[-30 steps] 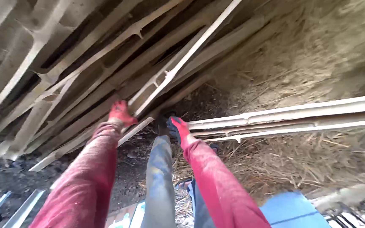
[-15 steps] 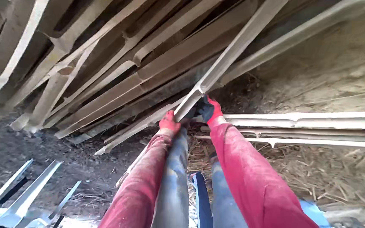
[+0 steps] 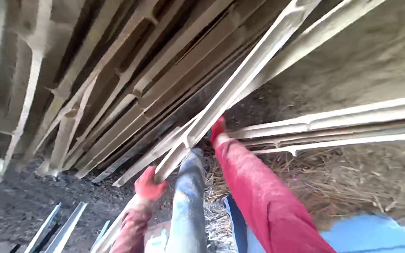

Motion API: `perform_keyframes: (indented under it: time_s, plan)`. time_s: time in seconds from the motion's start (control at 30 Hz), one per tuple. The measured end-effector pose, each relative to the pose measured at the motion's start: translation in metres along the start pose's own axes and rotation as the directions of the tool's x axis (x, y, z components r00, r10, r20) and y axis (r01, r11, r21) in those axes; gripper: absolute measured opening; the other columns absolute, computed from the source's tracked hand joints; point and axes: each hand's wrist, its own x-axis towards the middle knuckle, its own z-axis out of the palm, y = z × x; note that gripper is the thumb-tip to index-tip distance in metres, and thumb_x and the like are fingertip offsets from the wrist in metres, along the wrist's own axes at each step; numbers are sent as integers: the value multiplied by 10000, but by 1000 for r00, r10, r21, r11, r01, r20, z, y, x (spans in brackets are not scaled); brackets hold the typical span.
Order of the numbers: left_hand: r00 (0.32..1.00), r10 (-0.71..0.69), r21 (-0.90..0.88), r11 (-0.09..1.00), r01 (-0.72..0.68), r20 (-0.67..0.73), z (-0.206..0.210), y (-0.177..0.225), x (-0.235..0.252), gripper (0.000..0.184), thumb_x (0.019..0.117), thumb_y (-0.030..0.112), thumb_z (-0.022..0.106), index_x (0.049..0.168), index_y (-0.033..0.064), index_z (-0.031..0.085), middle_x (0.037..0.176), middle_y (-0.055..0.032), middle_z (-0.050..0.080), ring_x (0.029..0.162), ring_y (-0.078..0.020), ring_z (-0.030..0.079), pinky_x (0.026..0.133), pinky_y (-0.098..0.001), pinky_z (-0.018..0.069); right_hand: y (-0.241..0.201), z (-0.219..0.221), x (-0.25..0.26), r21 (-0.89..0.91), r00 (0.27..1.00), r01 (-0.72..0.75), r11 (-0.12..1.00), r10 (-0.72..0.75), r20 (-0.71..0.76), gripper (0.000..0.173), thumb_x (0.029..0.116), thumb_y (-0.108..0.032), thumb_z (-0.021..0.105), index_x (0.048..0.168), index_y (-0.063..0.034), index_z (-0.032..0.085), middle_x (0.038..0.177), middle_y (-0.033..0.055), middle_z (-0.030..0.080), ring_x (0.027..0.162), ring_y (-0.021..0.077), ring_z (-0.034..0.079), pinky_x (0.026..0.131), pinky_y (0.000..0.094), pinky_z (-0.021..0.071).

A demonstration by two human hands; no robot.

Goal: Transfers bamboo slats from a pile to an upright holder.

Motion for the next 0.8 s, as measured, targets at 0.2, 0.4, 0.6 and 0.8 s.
perform_keyframes:
  time_s: [0.2,0.4,0.6,0.8]
  plan:
    - [947,256,-41,962,-269,-194,-65,23,-70,518,684,434,808,1030,55,742,977,-140,746,899,-301,729,786,-585,588,-1,-46,-136,247,999,14,969,-22,28,332,1074,-163,524,1285,83,589,1200,225,672,1112,233,655,985,404,551]
    - [780,525,9,831,-556,-339,-124,115,-76,563,665,463,798,1025,37,723,949,-159,738,848,-323,728,718,-595,582,-89,-131,-274,128,947,240,962,-204,-247,252,998,-105,598,1125,104,658,1008,210,711,983,240,690,929,413,552]
    - [796,574,-198,771,-605,-193,-167,234,-94,589,936,583,582,1070,25,715,842,-143,718,772,-283,703,724,-579,567,-164,-246,-326,217,804,437,873,-271,-530,269,1047,-170,569,1069,73,681,949,177,699,922,215,674,884,412,549]
    - [638,673,-292,568,-770,-374,-167,297,-130,510,952,517,620,977,19,729,785,-47,715,696,-96,673,673,-366,595,-165,-342,-375,243,642,598,764,-275,-716,301,1063,-178,517,1075,86,662,944,150,691,915,152,672,869,348,565]
